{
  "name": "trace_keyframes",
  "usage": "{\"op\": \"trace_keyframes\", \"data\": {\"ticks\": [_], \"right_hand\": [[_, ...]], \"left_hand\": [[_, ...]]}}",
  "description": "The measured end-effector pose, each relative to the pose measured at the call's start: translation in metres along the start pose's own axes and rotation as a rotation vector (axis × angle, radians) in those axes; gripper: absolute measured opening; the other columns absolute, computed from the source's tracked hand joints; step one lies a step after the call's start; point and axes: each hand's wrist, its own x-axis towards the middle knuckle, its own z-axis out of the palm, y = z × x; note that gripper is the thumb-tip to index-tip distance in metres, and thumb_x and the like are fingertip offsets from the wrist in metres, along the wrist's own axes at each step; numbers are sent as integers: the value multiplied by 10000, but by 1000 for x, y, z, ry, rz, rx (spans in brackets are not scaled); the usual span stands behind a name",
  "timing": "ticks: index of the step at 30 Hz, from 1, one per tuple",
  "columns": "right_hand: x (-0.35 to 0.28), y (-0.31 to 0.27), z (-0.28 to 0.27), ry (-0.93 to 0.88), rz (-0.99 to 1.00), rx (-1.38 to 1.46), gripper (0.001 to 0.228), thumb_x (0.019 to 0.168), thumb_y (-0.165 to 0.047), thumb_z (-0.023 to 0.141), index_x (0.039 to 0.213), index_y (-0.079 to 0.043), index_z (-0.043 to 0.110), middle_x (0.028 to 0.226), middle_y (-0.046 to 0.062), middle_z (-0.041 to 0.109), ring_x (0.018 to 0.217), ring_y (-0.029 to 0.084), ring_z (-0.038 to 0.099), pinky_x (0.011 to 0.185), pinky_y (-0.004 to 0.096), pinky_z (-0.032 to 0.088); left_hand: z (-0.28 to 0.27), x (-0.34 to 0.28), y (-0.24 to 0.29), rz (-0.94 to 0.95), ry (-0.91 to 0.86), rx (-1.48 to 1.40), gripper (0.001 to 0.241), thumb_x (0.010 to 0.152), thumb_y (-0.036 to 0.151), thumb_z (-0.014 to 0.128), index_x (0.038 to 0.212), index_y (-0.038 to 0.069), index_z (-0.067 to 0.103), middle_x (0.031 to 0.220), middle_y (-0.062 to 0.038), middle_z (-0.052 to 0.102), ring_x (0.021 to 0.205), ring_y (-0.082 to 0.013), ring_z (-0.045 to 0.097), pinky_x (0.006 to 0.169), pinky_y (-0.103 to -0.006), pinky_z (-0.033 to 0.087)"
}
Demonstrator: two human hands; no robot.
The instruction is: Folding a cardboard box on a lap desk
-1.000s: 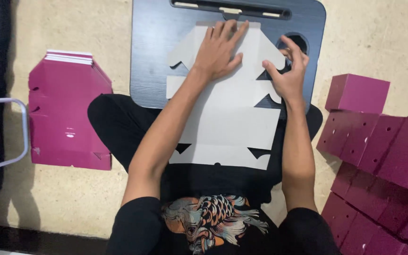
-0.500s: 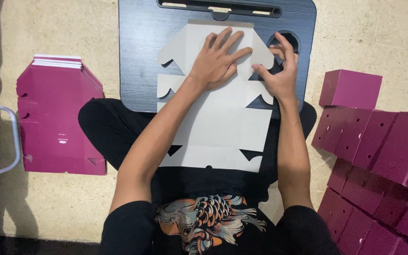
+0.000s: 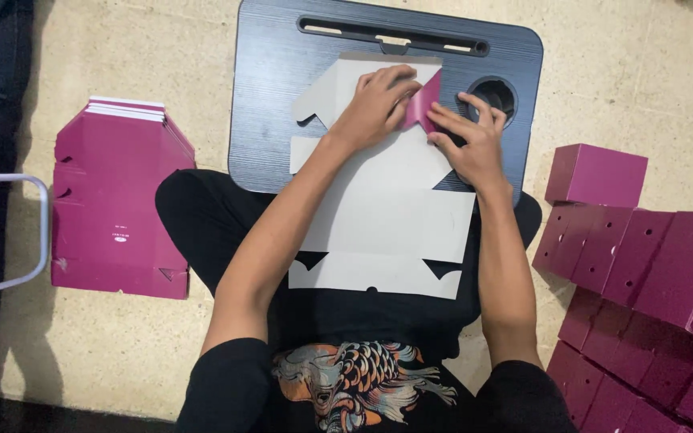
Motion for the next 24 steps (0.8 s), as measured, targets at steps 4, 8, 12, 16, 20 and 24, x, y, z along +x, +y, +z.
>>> {"op": "trace_keyframes", "data": {"ticks": [4,8,12,16,20,24], "right_hand": [[2,-1,0,-5,-48,-82,239,1046,-303,717,1267,-231,771,1342,-47,714,1353,269,499,1058,478,227],[7,-10,-6,-32,-21,-59,255,1041,-310,730,1275,-212,764,1339,-48,713,1347,251,493,1067,472,208],[12,-3,-3,1,-58,-85,225,1041,-289,749,1255,-225,784,1286,-75,738,1285,220,522,1060,454,203],[33,7,2,98,-93,-147,72,1041,-224,780,1104,-227,814,1092,-69,773,1077,204,587,991,429,245],[63,30,16,143,107,-154,561,1004,-389,747,1490,-188,553,1604,96,391,1495,348,245,1095,595,256],[64,52,26,-78,382,-218,761,1067,-590,539,1661,-177,300,1708,78,141,1547,299,15,1197,572,113]], "left_hand": [[-4,-1,-9,118,-125,243,432,1044,172,580,1473,191,534,1470,-112,521,1381,-270,480,1005,-449,416],[-3,-6,-9,225,-6,421,359,1068,245,550,1421,276,605,1434,-69,561,1378,-244,472,1030,-488,352],[3,-7,-14,196,-75,381,372,1123,322,451,1454,261,611,1632,-62,345,1464,-293,399,1163,-564,285],[6,-5,-17,195,-164,495,481,1088,354,472,1562,271,488,1663,-99,260,1500,-322,348,1188,-558,263],[7,-5,-19,211,-134,499,453,1078,366,477,1520,275,514,1647,-93,316,1465,-321,412,1164,-554,275],[5,-5,-14,205,-121,521,433,1092,388,452,1505,290,535,1636,-79,339,1463,-291,403,1153,-548,291]]}}
